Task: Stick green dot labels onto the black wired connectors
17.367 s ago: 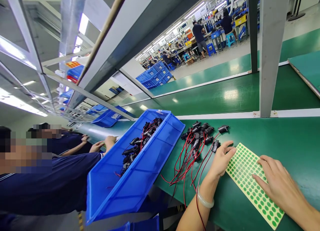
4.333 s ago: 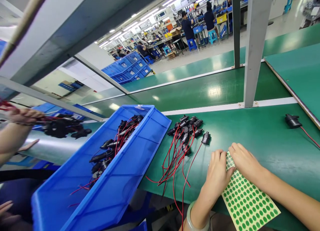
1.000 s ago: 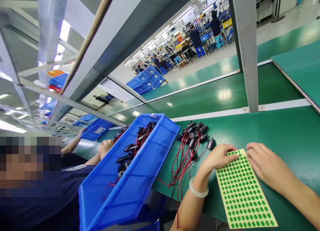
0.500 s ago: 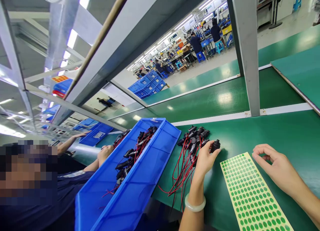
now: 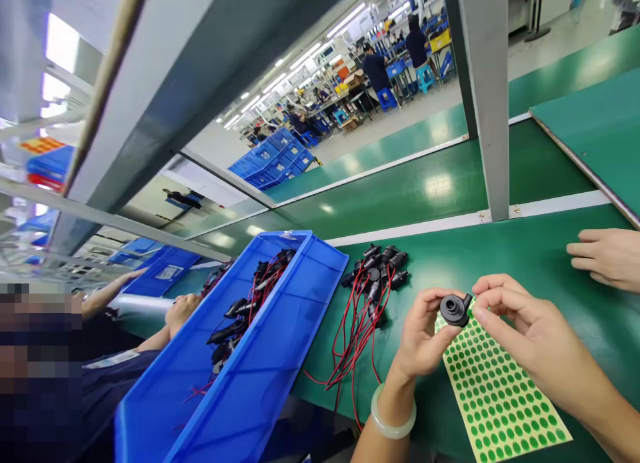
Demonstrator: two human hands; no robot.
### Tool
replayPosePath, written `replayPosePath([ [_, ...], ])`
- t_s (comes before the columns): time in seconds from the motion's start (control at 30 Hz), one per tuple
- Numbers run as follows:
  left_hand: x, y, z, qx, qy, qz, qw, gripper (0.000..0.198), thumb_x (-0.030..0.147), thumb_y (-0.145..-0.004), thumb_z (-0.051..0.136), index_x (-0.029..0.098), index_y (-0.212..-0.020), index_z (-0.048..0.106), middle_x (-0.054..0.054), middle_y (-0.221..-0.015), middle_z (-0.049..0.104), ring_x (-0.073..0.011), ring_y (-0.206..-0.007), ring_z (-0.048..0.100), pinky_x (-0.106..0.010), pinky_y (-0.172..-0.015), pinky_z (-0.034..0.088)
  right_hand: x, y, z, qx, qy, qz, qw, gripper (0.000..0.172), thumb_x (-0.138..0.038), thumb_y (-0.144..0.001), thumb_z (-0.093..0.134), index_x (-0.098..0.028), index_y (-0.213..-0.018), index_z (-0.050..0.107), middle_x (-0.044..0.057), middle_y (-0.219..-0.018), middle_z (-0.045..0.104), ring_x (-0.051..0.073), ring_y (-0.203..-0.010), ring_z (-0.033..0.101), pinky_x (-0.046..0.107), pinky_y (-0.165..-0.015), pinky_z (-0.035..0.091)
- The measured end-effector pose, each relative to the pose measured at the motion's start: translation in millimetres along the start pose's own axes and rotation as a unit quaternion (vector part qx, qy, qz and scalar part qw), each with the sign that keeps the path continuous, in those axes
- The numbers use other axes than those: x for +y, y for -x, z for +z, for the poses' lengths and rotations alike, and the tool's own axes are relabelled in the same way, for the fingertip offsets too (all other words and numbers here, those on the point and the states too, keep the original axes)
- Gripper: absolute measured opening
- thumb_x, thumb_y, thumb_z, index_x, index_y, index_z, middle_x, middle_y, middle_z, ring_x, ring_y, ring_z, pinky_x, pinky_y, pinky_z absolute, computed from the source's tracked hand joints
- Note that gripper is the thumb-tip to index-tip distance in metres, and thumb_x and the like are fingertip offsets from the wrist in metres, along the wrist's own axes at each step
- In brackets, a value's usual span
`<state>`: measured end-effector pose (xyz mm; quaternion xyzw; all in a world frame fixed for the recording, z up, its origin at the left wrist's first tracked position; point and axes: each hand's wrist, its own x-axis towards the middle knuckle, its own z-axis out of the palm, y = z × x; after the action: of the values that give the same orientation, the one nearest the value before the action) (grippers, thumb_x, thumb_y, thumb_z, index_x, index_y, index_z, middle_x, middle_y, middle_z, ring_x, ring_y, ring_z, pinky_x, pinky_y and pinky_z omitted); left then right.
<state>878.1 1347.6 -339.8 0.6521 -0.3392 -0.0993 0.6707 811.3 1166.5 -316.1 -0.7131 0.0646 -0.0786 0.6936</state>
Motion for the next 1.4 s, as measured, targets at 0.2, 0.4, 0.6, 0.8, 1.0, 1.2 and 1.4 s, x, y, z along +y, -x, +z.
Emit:
replayPosePath([
  [0.2,1,0,-1.0,-0.022,-0.049,-0.023,0.998,0.041,0.031,-0.089,0.068,0.018,-0.125,0.055,-0.013,-0.122,0.067,-0.0242,-0.111,0.066,-0.042,-0.1,0.053,6,1,2,0.007,0.077,-0.026,0.997,0.044,-0.066,-0.083,0.063,-0.023,-0.076,0.07,0.011,-0.107,0.063,0.025,-0.102,0.063,0.033,-0.086,0.056],
  [0.4,1,-3,-1.3,-0.028,-0.065,-0.023,0.997,0.041,0.033,-0.089,0.068,0.018,-0.125,0.055,-0.012,-0.123,0.067,-0.0256,-0.114,0.065,-0.044,-0.103,0.052,3,2,3,0.025,0.091,-0.025,0.995,0.045,-0.067,-0.084,0.061,-0.023,-0.077,0.069,0.009,-0.106,0.062,0.023,-0.1,0.064,0.029,-0.078,0.057],
  [0.6,0,-2,0.5,-0.03,-0.071,-0.011,0.997,0.039,0.03,-0.09,0.067,0.018,-0.125,0.055,-0.012,-0.122,0.067,-0.0245,-0.113,0.065,-0.043,-0.102,0.053,0,3,5,0.047,0.102,-0.036,0.993,0.041,-0.063,-0.086,0.061,-0.024,-0.077,0.068,0.007,-0.107,0.061,0.021,-0.095,0.064,0.029,-0.07,0.054],
  [0.8,-2,-2,3.5,-0.01,-0.071,0.003,0.997,0.041,0.032,-0.089,0.069,0.016,-0.124,0.055,-0.012,-0.121,0.068,-0.0251,-0.112,0.066,-0.044,-0.1,0.054,-5,9,9,0.057,0.138,-0.048,0.988,0.025,-0.048,-0.091,0.061,-0.025,-0.082,0.065,0.003,-0.109,0.059,0.018,-0.098,0.06,0.03,-0.077,0.047],
  [1.0,-4,-2,2.6,-0.008,-0.074,0.036,0.997,0.042,0.027,-0.089,0.069,0.018,-0.128,0.055,-0.011,-0.123,0.067,-0.0245,-0.113,0.066,-0.044,-0.1,0.054,3,7,12,0.058,0.097,-0.039,0.993,0.022,-0.046,-0.09,0.064,-0.026,-0.082,0.061,0.0,-0.11,0.057,0.015,-0.1,0.058,0.027,-0.085,0.045],
  [1.2,-2,-1,0.9,-0.011,-0.059,0.046,0.997,0.045,0.022,-0.086,0.072,0.019,-0.128,0.056,-0.011,-0.121,0.069,-0.0239,-0.11,0.067,-0.04,-0.098,0.055,6,0,7,-0.038,-0.126,0.071,0.989,0.028,-0.048,-0.083,0.073,-0.029,-0.096,0.058,0.0,-0.119,0.058,0.013,-0.098,0.063,0.02,-0.082,0.054],
  [1.4,0,0,0.4,-0.018,-0.043,0.036,0.998,0.045,0.025,-0.087,0.072,0.017,-0.128,0.056,-0.012,-0.121,0.069,-0.0236,-0.109,0.068,-0.039,-0.096,0.055,-1,0,4,-0.096,-0.192,0.103,0.971,0.024,-0.045,-0.089,0.066,-0.03,-0.107,0.061,0.002,-0.126,0.058,0.018,-0.117,0.058,0.021,-0.093,0.052],
])
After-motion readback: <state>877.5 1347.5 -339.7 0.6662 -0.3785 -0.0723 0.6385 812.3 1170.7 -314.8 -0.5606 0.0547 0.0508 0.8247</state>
